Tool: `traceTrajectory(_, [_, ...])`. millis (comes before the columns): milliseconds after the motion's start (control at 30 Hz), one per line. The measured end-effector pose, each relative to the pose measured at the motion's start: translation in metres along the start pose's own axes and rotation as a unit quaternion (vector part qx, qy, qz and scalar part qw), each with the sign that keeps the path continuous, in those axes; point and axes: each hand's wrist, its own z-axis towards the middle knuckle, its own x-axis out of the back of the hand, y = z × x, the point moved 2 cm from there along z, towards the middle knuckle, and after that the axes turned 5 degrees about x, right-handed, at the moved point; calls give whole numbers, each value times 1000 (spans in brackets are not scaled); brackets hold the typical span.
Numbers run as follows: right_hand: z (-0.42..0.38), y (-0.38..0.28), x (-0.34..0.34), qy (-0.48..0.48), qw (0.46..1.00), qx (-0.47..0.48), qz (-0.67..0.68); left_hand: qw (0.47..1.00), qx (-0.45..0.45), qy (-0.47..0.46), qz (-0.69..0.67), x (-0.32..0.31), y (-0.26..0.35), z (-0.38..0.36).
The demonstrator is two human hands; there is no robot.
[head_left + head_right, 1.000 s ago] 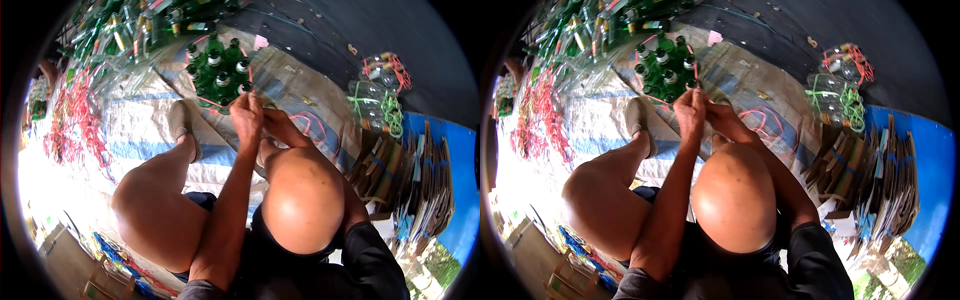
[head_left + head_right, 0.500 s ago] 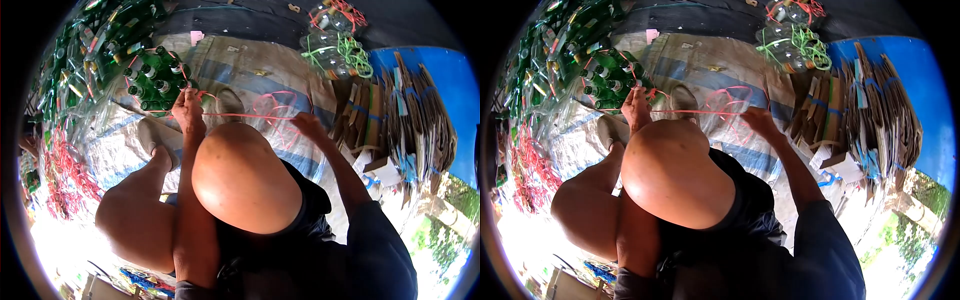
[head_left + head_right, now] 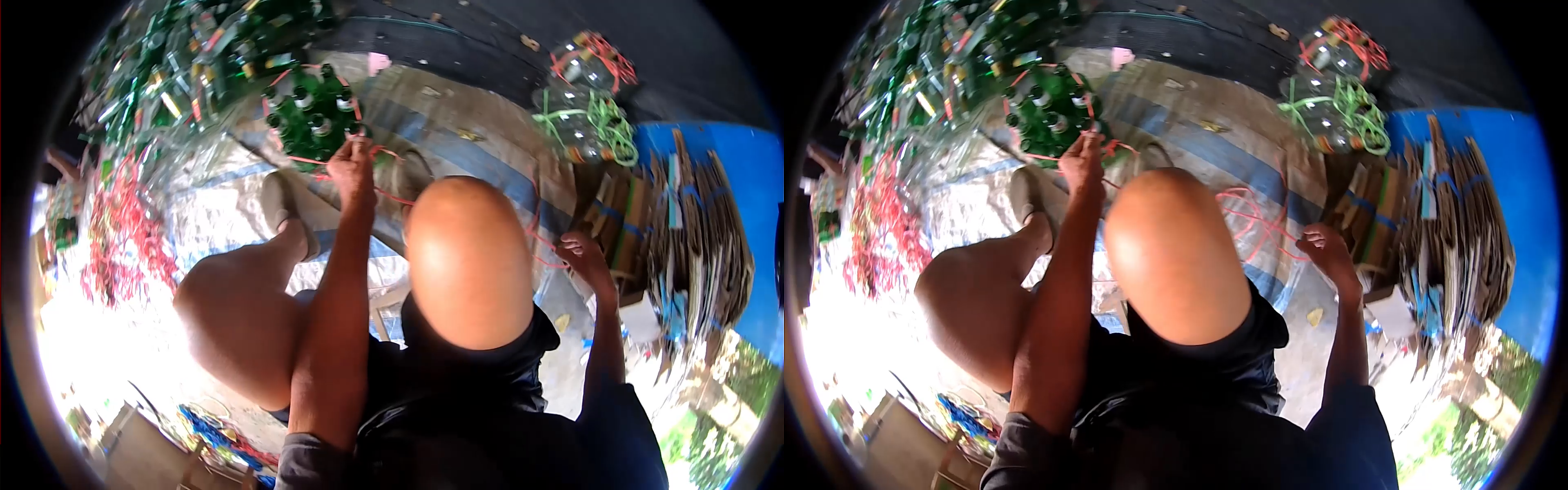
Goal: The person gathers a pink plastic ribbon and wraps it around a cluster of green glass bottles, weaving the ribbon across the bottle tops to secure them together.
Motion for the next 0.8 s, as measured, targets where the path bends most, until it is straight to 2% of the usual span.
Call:
traceTrajectory(100, [40, -26, -1, 34, 995, 28, -89, 999, -32, 7, 32, 1, 1, -1])
traceTrajectory(133, [54, -38, 1, 31, 987, 93, -125, 998, -49, -1, 46, 3, 2, -4])
traceTrajectory(200, [92, -111, -5, 29, 955, 223, -192, 996, -66, 16, 61, 3, 5, -7])
traceTrajectory(267, [127, -180, -26, 10, 941, 316, -122, 991, -94, 37, 93, 9, 0, -9])
traceTrajectory(333, [148, -259, -53, -57, 944, 319, -59, 989, -97, 52, 96, 15, -9, -8])
traceTrajectory(400, [174, -306, -83, -108, 914, 382, -87, 985, -96, 69, 125, 19, -4, -13])
traceTrajectory(467, [198, -341, -120, -122, 854, 497, -96, 981, -107, 92, 131, 24, -11, -13])
traceTrajectory(533, [219, -362, -160, -142, 801, 573, -99, 973, -109, 105, 173, 25, 15, -26])
traceTrajectory(567, [222, -375, -174, -186, 772, 595, -123, 970, -105, 116, 186, 26, 12, -25])
traceTrajectory(633, [242, -373, -212, -212, 749, 594, -201, 963, -97, 137, 212, 28, 4, -23])
traceTrajectory(667, [247, -374, -226, -217, 757, 587, -188, 957, -100, 156, 222, 28, 9, -23])
traceTrajectory(767, [257, -369, -257, -288, 762, 490, -311, 946, -92, 193, 245, 30, 17, -28])
traceTrajectory(800, [258, -368, -261, -285, 751, 499, -325, 945, -86, 195, 248, 32, 18, -28])
